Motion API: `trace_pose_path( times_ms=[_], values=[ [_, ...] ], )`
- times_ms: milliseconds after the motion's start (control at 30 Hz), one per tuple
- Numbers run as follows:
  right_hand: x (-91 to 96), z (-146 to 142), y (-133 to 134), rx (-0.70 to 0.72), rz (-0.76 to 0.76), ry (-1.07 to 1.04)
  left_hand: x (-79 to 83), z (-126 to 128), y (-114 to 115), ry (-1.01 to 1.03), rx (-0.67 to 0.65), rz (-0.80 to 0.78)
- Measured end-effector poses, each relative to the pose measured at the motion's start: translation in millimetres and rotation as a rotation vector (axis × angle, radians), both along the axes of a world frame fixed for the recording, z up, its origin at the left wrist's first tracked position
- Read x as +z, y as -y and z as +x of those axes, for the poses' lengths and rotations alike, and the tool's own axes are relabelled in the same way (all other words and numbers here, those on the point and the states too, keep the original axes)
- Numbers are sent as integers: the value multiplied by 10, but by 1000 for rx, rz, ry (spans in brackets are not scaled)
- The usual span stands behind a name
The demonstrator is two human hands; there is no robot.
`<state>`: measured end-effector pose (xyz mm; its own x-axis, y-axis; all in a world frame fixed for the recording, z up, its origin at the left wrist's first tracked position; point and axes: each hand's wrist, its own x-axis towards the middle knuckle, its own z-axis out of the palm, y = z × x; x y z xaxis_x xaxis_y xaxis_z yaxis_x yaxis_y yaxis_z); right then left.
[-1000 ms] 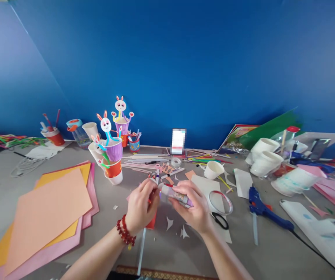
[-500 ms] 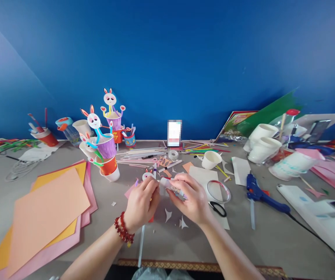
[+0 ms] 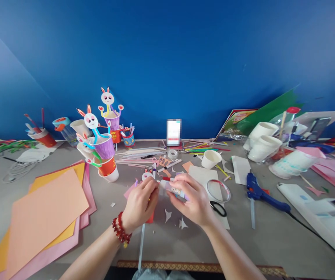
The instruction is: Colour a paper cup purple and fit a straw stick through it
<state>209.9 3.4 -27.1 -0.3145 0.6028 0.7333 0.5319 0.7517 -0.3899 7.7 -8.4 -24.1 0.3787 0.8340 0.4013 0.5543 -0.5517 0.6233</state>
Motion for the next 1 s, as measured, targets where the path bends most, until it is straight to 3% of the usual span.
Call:
trace_pose_path(
  times_ms=[467,600,733,833,1000],
  values=[
    [-13,-10,-1,30,-43,-43,-37,3,-9,47,-4,-11],
    [-26,-19,-11,-6,-80,-147,-50,-11,-4,101,-7,-9],
    [-97,26,-137,-73,-317,-638,-25,26,22,266,-1,-93],
    [-162,6,-205,131,-571,-998,7,96,32,481,-83,-275],
    [-245,-289,-23,367,-762,-959,-38,172,40,718,-212,-453]
  ],
)
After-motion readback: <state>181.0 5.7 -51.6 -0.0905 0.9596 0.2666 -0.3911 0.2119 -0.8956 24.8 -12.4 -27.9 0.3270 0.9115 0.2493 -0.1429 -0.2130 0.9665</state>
